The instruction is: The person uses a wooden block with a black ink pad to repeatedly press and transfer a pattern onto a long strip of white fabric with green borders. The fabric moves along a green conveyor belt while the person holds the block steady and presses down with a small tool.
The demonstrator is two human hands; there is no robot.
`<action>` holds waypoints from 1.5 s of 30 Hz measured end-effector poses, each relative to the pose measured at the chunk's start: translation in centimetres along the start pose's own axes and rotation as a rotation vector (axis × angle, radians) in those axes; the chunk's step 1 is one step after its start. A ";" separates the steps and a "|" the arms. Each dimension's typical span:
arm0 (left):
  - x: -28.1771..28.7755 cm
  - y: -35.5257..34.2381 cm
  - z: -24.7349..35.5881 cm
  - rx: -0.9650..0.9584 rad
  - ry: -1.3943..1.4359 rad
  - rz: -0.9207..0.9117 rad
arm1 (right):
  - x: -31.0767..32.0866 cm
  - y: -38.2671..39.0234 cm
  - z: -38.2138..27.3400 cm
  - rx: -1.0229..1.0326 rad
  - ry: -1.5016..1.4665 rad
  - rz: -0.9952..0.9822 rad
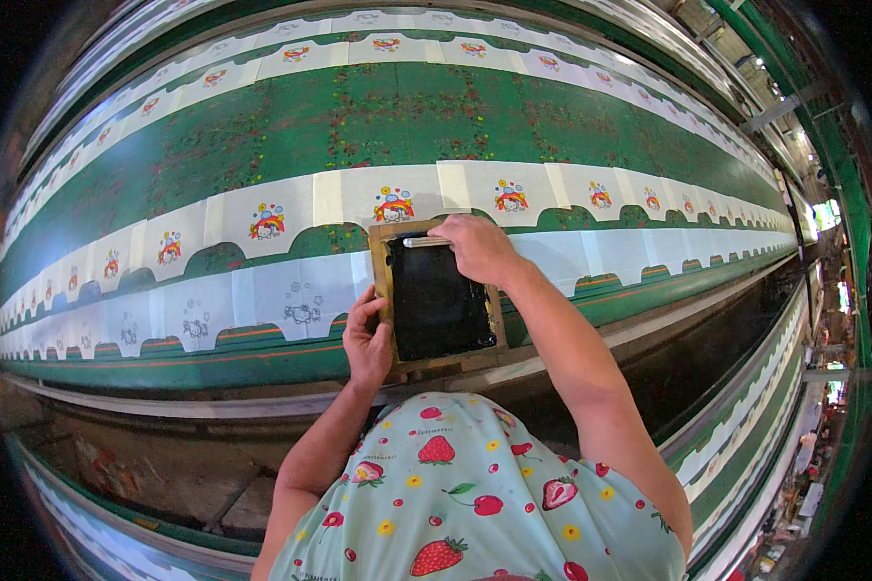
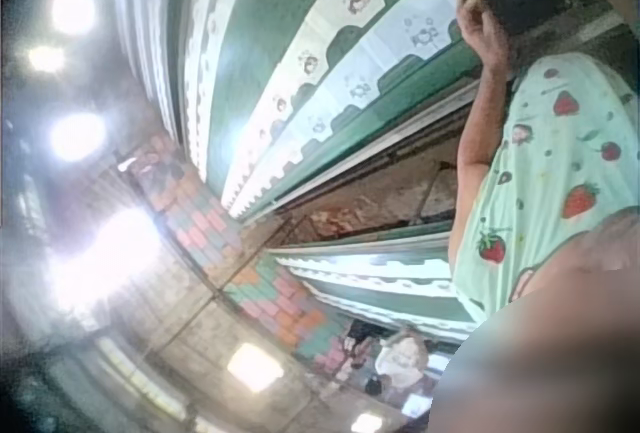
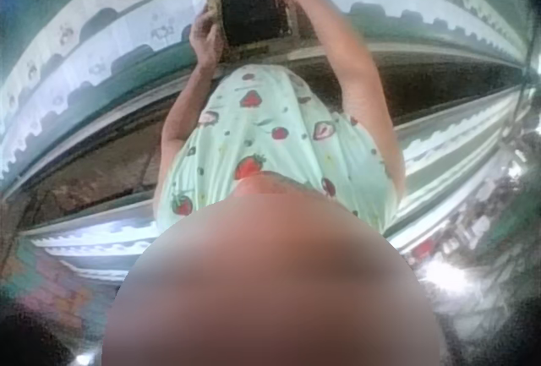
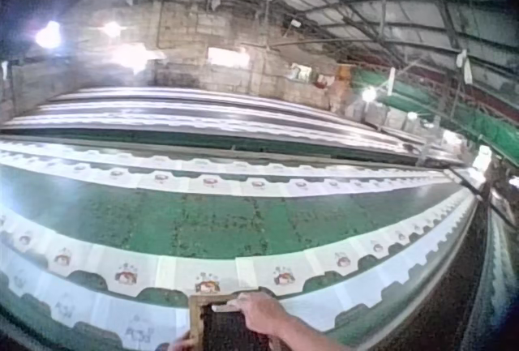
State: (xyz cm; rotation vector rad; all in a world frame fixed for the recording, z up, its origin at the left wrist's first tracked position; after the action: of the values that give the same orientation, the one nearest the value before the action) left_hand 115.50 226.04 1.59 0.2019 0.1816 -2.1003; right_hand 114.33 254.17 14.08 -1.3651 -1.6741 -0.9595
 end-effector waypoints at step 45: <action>-21.7 -1.0 -2.9 -0.271 -0.587 0.027 | -4.5 33.3 8.7 -0.411 -0.570 0.527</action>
State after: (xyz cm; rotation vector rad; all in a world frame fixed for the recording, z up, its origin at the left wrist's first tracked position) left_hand 125.85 245.28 3.54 -0.5652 0.1053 -1.9935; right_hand 146.99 265.03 9.14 -2.3816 -1.3976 -0.6487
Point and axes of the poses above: each hand's wrist, its own y-axis away from the middle knuckle, its own x-axis out of the back of the hand, z = x × y, the point moved 2 cm from there along -y, towards the middle knuckle, and after that the axes turned 11 degrees about -z, right-handed, at the moved point
